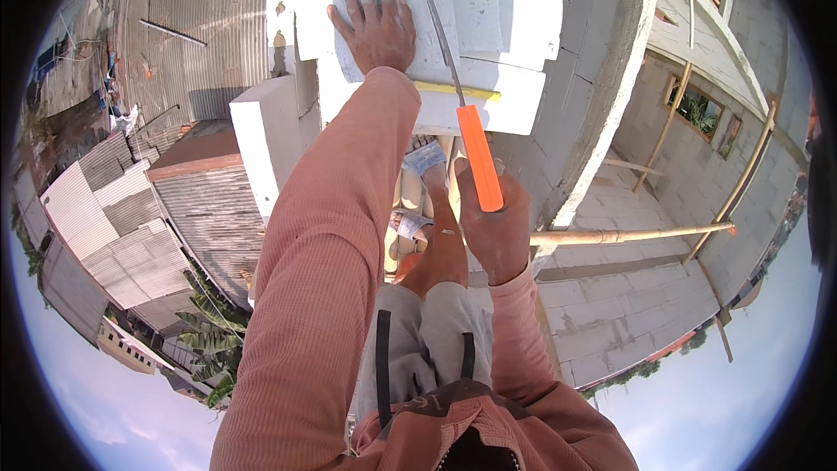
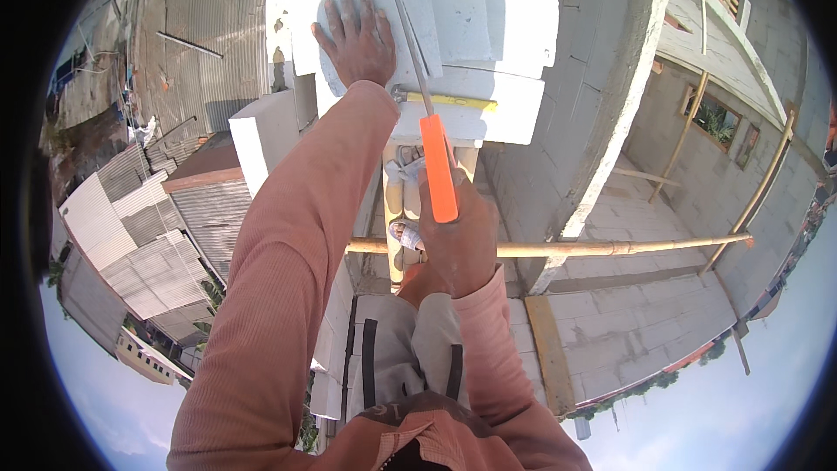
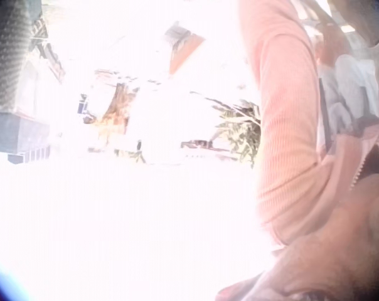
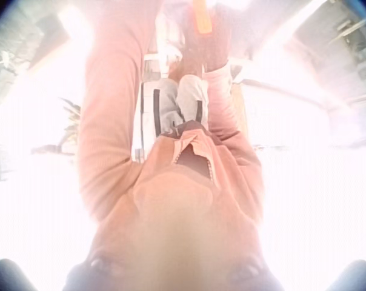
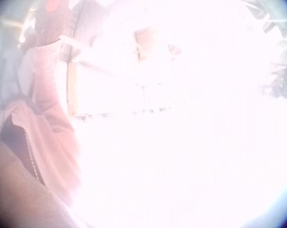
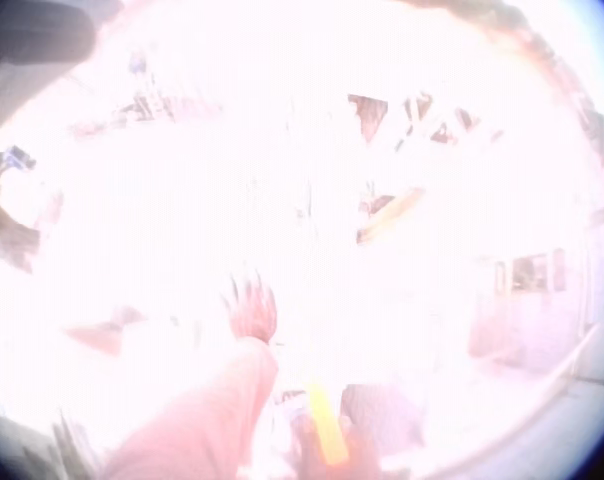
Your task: The person places a block onto a wall, saws the end of a block, and then places the cut piece into a gap in the block wall.
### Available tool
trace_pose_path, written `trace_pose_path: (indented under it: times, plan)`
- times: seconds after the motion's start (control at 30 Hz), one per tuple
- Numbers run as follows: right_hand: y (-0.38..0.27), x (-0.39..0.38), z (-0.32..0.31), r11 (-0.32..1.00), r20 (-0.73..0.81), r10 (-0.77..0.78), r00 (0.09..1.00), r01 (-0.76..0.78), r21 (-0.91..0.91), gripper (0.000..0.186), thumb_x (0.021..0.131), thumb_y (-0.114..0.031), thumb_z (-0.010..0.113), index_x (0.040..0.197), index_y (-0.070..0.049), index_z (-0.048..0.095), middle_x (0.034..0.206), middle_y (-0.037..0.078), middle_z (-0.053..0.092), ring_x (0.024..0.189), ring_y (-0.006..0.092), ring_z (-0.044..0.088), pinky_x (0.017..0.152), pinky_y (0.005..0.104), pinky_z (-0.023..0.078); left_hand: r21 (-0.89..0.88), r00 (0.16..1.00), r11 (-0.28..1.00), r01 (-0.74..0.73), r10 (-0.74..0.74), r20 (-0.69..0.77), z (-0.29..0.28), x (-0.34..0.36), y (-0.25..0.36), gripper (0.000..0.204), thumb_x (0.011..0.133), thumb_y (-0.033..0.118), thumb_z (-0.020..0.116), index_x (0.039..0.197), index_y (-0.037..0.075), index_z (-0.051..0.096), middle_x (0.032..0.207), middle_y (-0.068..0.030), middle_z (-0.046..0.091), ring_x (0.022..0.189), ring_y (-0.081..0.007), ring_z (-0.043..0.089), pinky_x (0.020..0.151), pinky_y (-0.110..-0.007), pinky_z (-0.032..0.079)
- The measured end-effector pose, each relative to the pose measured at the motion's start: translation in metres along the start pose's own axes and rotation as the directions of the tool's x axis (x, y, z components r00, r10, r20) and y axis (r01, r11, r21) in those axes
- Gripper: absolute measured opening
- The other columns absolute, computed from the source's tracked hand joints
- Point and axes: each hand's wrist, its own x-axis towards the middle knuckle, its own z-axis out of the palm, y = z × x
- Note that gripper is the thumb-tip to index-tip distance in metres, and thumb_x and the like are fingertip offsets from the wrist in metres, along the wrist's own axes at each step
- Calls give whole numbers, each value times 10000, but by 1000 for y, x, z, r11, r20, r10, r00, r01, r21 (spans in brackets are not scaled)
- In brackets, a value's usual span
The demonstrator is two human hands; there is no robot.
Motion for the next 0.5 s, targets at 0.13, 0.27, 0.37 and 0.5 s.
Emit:
trace_pose_path:
  times: [0.13, 0.27, 0.37, 0.5]
  plan:
    - [0, -17, -15, 997, -44, 7, 999, -3, 81, 221, 993, -188, 647, 977, 27, 695, 676, 41, 617, 651, 87, 530, 611, 317, 460, -24, 1000, 1000, -2, 1, -25, -1, 12, -1, 476, 1003, 340, 513, 1460, 209, 535, 1549, -91, 444, 1482, -344, 314, 1208, -652, 151]
    - [-36, 126, 21, 998, -60, -23, 998, 20, -58, 304, 941, -252, 667, 821, 25, 631, 582, 45, 508, 584, 123, 432, 589, 343, 434, -99, 1000, 995, -2, 3, 15, 2, 5, 22, 481, 1008, 360, 504, 1469, 226, 522, 1564, -85, 427, 1489, -340, 298, 1216, -647, 129]
    - [-23, 132, 31, 1000, -79, -31, 996, 30, -7, 292, 946, -244, 661, 827, 21, 632, 593, 50, 512, 590, 125, 432, 589, 345, 436, -100, 1000, 995, -5, 7, 18, 2, 7, 17, 475, 1016, 376, 490, 1470, 238, 520, 1564, -73, 424, 1495, -330, 285, 1223, -642, 120]
    - [36, 1, 3, 994, 15, 66, 998, -67, 82, 194, 974, -164, 681, 930, 24, 665, 680, 37, 586, 637, 93, 509, 595, 294, 454, -21, 998, 1000, 5, -4, 57, 0, -10, 2, 474, 1019, 382, 487, 1471, 245, 518, 1564, -64, 419, 1498, -325, 277, 1226, -642, 117]
